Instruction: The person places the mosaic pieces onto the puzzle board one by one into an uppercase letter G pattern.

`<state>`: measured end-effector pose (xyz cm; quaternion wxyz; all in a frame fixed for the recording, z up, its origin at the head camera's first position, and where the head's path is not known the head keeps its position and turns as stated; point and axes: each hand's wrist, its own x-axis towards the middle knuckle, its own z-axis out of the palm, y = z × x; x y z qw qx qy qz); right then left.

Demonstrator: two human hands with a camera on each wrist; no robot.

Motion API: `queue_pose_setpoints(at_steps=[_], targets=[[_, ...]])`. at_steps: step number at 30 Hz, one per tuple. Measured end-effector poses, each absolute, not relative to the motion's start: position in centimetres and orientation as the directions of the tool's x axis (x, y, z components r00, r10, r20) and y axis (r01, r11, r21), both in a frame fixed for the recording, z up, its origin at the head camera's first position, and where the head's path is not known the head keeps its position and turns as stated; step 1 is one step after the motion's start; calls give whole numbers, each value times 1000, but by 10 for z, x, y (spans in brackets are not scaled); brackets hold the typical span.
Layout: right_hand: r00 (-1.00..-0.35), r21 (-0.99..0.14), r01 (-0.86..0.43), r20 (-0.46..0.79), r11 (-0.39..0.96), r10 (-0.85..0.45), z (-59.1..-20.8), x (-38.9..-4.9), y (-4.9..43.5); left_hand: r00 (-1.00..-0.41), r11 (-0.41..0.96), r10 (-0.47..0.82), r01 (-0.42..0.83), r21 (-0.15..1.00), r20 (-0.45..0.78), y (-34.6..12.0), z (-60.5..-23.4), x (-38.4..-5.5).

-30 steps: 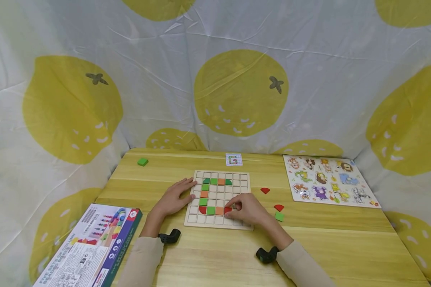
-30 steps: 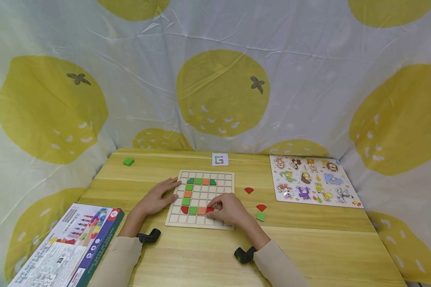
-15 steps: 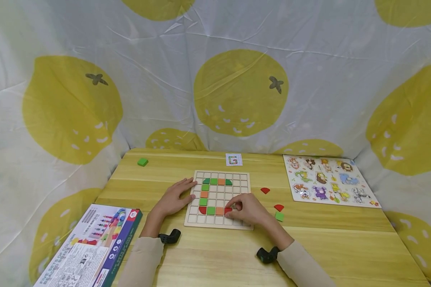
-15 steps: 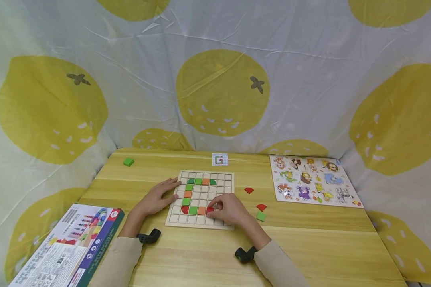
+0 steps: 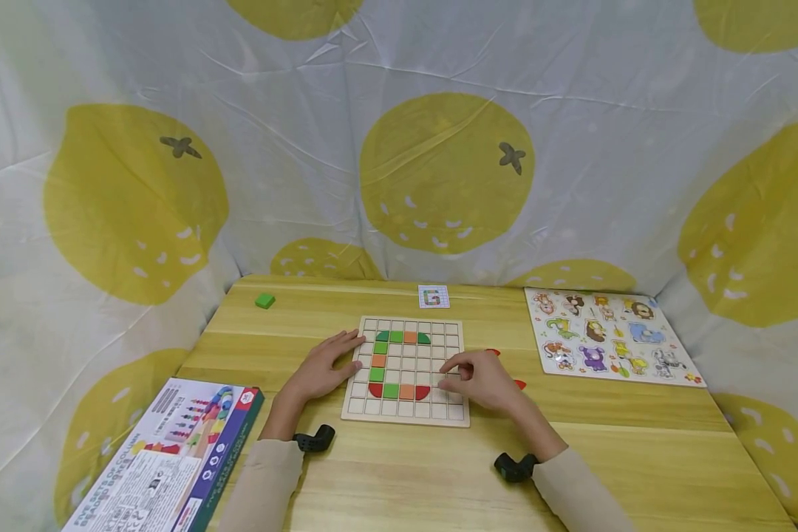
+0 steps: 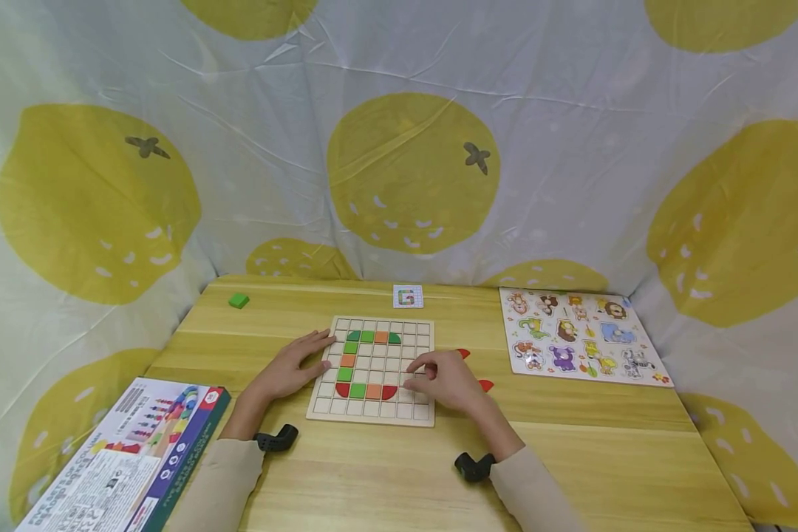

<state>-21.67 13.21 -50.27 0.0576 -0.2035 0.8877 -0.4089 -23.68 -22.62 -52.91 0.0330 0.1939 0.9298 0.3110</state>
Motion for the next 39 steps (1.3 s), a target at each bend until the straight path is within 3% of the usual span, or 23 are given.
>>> queue_pose_setpoints(at_steps=[14, 39], targets=[[-930, -722, -316, 109, 616, -350, -507, -215, 183, -922, 731, 382, 347, 587, 69, -226, -531, -237], [-953, -688, -260, 69, 677, -296, -513, -198, 249, -922, 739, 384, 338, 583, 48, -225, -528, -237]])
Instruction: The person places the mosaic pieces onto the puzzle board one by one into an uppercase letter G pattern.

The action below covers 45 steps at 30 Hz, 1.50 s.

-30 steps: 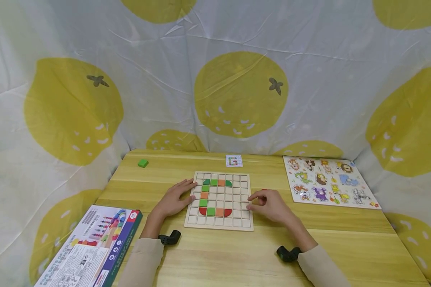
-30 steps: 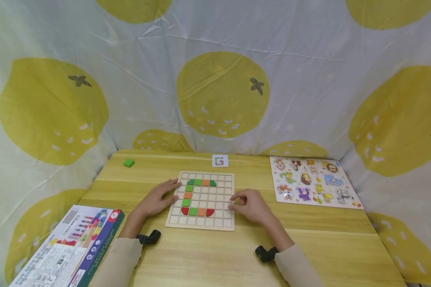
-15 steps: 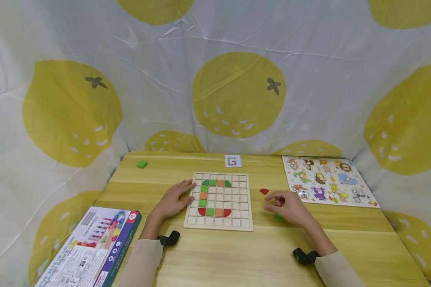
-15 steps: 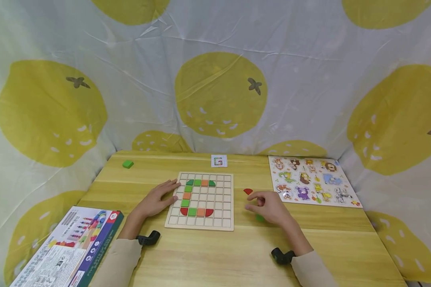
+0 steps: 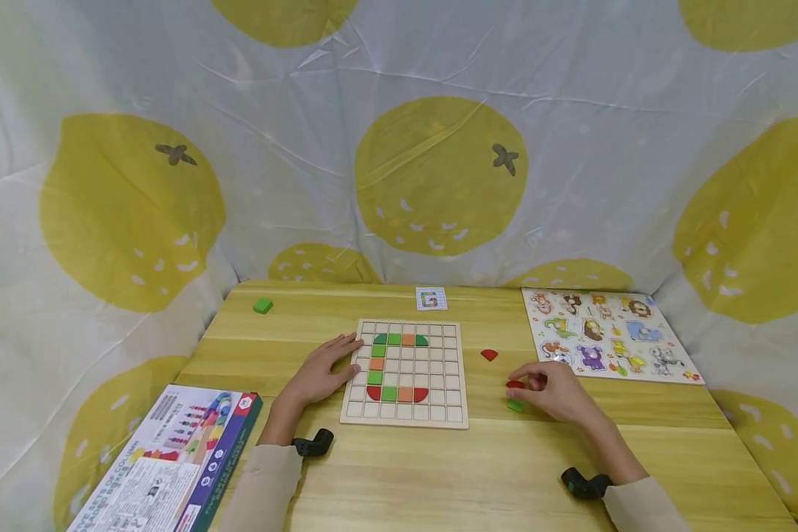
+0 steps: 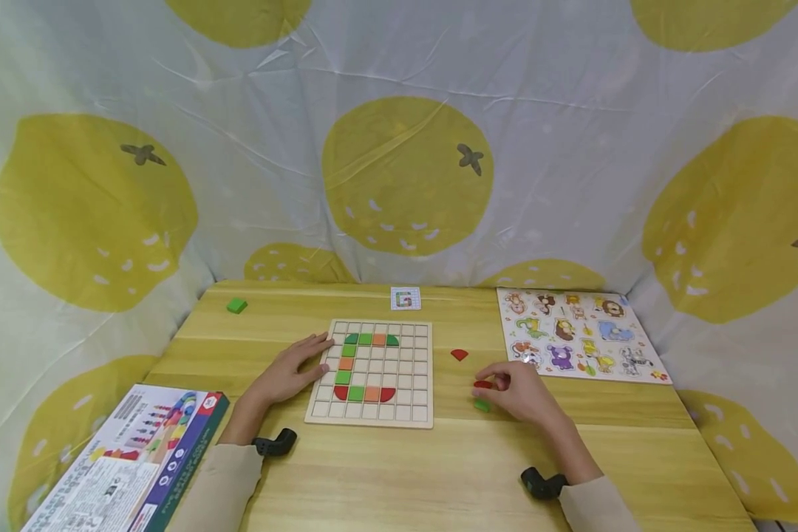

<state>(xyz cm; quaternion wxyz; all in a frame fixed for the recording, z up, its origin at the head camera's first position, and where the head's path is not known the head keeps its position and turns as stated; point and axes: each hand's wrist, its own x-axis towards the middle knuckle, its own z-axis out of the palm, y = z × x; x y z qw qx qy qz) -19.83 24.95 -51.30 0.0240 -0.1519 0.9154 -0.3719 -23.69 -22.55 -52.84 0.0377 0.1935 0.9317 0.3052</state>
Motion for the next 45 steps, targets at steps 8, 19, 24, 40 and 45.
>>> queue_pose_setpoints(at_steps=[8, 19, 24, 40, 45], targets=[[-956, -721, -191, -17, 666, -293, -514, -191, 258, -921, 736, 384, 347, 581, 64, -226, -527, -236], [-949, -716, -217, -5, 663, -316, -515, -188, 263, -920, 730, 386, 350, 587, 68, -226, -530, -237], [-951, -716, -211, -8, 666, -310, -516, -188, 263, -919, 728, 388, 353, 588, 71, -226, -530, -236], [-945, -727, -222, -3, 650, -326, -515, -189, 263, -919, 730, 388, 354, 585, 71, -226, -529, -236], [-948, -732, -212, -6, 648, -317, -515, -188, 262, -920, 732, 386, 353, 583, 72, -226, -529, -236]])
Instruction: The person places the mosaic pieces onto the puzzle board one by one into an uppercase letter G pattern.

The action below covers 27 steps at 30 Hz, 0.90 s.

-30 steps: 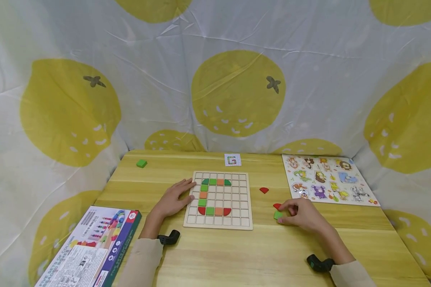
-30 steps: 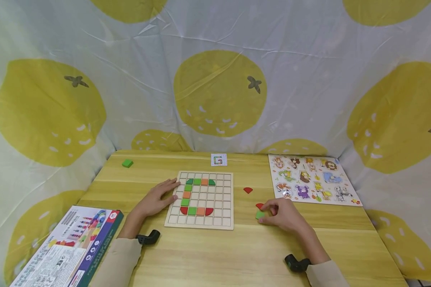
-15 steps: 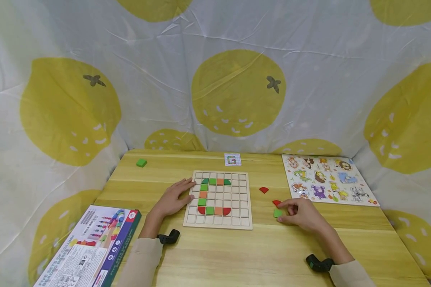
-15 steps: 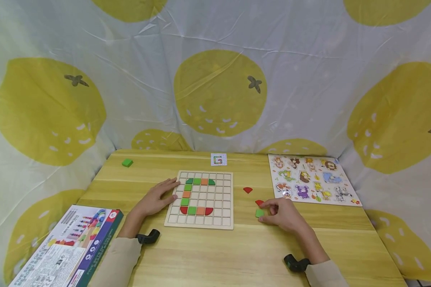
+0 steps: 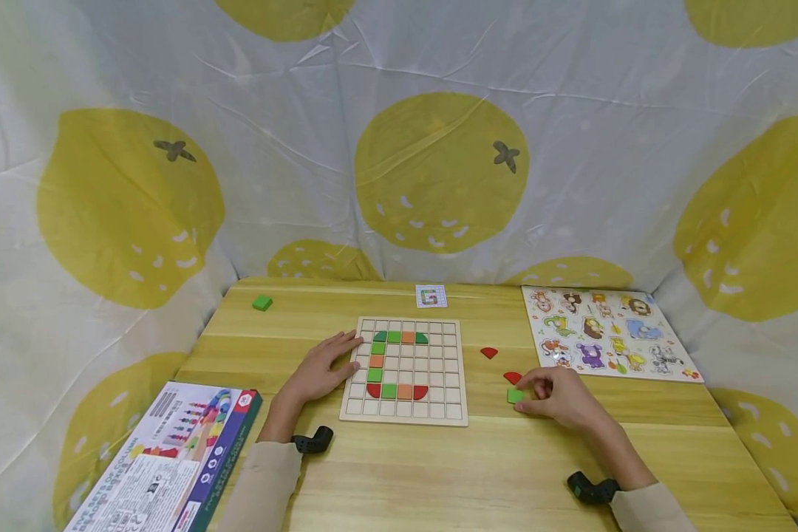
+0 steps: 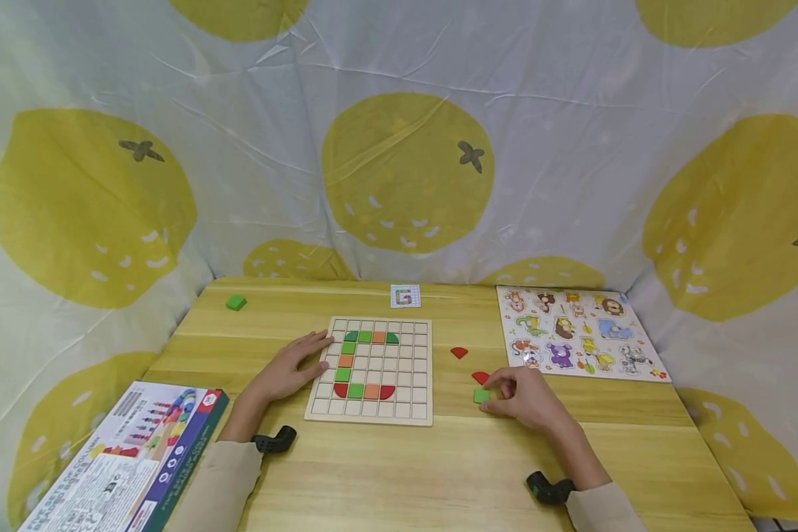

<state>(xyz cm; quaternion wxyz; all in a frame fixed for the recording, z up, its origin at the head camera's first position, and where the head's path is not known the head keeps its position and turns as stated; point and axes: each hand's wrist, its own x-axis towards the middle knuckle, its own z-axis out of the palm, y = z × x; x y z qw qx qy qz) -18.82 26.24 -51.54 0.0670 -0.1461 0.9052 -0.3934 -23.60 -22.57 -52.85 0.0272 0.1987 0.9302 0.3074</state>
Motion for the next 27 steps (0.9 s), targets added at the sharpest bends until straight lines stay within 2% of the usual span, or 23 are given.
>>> queue_pose_setpoints(at_steps=[20, 27], targets=[[-958, -743, -161, -42, 650, -285, -511, -194, 252, -922, 734, 383, 347, 585, 66, -227, -529, -237], [-956, -730, -190, -13, 656, -292, -505, -203, 236, -920, 728, 387, 348, 590, 66, -226, -529, -236]])
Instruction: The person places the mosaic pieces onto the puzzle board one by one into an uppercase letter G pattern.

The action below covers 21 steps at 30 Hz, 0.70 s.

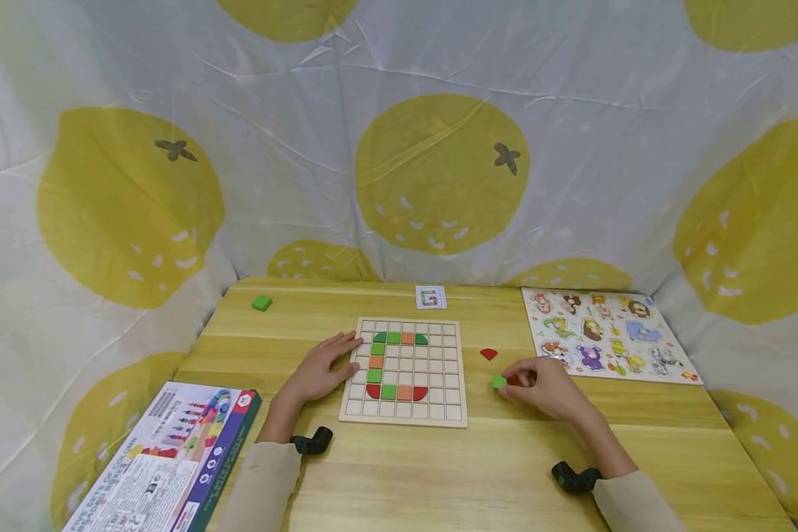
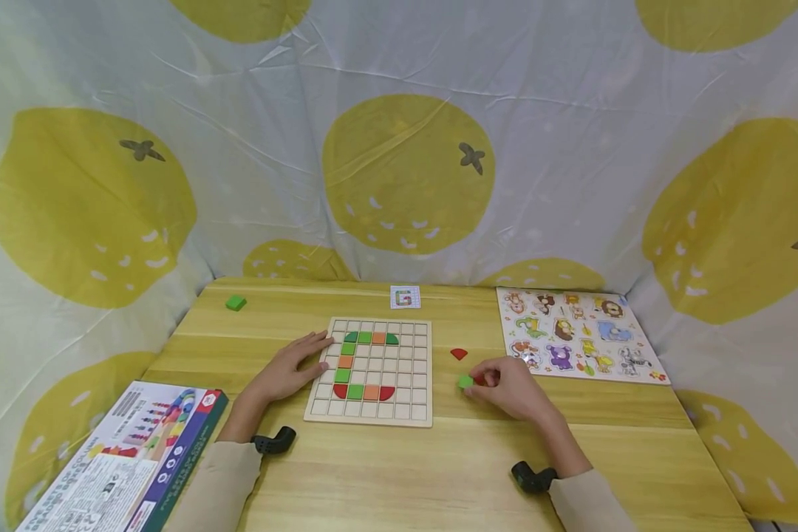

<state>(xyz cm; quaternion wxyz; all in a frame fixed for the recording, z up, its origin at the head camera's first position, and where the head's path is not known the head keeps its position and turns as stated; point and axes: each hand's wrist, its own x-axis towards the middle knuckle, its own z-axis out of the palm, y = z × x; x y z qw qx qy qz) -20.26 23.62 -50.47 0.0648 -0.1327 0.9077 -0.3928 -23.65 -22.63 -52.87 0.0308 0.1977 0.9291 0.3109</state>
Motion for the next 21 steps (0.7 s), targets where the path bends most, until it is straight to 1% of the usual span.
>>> queue_pose_setpoints(at_steps=[5, 10, 17, 21], targets=[[-955, -744, -211, 20, 634, -296, -501, -208, 223, -920, 728, 385, 350, 589, 70, -226, -529, -236], [-953, -748, -216, 24, 627, -301, -498, -215, 207, -921, 727, 383, 350, 591, 75, -226, -529, -236], [-938, -743, -274, 68, 610, -339, -498, -225, 181, -920, 723, 384, 351, 595, 76, -226, -529, -237], [-932, -761, -278, 65, 586, -357, -498, -227, 165, -920, 723, 384, 349, 596, 72, -226, -529, -236]])
